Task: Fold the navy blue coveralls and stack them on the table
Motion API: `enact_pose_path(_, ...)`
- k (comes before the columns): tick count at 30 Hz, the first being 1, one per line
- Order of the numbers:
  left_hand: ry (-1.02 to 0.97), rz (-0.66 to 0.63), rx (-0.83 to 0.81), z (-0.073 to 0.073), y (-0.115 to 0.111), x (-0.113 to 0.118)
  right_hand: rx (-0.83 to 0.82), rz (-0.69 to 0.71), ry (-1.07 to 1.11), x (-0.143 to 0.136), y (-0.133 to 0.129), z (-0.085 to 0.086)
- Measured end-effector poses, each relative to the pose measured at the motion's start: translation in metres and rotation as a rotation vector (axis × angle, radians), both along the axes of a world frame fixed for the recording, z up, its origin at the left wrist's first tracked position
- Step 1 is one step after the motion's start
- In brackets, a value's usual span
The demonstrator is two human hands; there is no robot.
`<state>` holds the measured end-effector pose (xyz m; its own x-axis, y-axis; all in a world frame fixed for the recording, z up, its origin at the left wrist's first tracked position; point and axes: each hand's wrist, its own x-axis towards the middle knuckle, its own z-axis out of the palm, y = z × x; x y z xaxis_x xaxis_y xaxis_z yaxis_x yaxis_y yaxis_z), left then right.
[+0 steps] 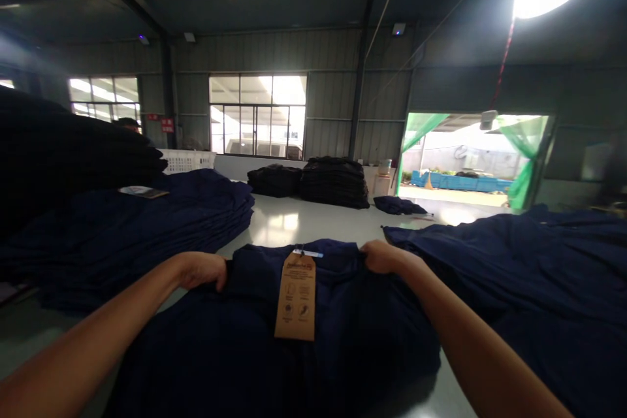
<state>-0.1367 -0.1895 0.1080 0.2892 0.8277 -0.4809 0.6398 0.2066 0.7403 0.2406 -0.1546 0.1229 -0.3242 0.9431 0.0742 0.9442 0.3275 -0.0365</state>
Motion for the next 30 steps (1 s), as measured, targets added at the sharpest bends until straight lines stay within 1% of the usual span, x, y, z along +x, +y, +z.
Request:
enact_pose_path(3, 0.104, 0.1, 0.034, -0.019, 0.016, -0.007, -0.032, -0.025, -0.085, -0.02, 0.023, -0.013)
enact_pose_path(5, 0.127, 0.137, 0.071, -0.03, 0.024, -0.01, -0.032, -0.063, -0.127, -0.032, 0.035, -0.022)
enact_pose_path(7, 0.176, 0.145, 0.127, -0.04, 0.032, -0.012, -0.025, -0.107, -0.159, -0.041, 0.047, -0.032)
enact_pose_path(10, 0.315, 0.108, 0.263, -0.054, 0.041, -0.016, -0.017, -0.165, -0.174, -0.047, 0.064, -0.051)
enact_pose_path(12, 0.407, 0.099, 0.351, -0.064, 0.046, -0.019, -0.009, -0.195, -0.168, -0.046, 0.074, -0.065)
enact_pose_path(14, 0.488, 0.134, 0.42, -0.073, 0.047, -0.022, 0.016, -0.214, -0.156, -0.042, 0.08, -0.079)
enact_pose_path(18, 0.624, 0.181, 0.537, -0.089, 0.042, -0.027, 0.102, -0.221, -0.116, -0.029, 0.086, -0.104)
enact_pose_path(21, 0.763, 0.18, 0.642, -0.101, 0.038, -0.027, 0.114, -0.206, -0.072, -0.019, 0.09, -0.12)
enact_pose_path(23, 0.883, 0.167, 0.753, -0.11, 0.039, -0.027, 0.101, -0.197, -0.045, -0.015, 0.092, -0.128)
enact_pose_path(25, 0.928, 0.153, 0.816, -0.117, 0.042, -0.028, 0.099, -0.196, -0.029, -0.014, 0.095, -0.134)
enact_pose_path(27, 0.904, 0.144, 0.812, -0.121, 0.047, -0.028, 0.116, -0.201, -0.027, -0.014, 0.096, -0.138)
enact_pose_path(30, 0.921, 0.139, 0.822, -0.121, 0.053, -0.026, 0.147, -0.212, -0.04, -0.017, 0.093, -0.139)
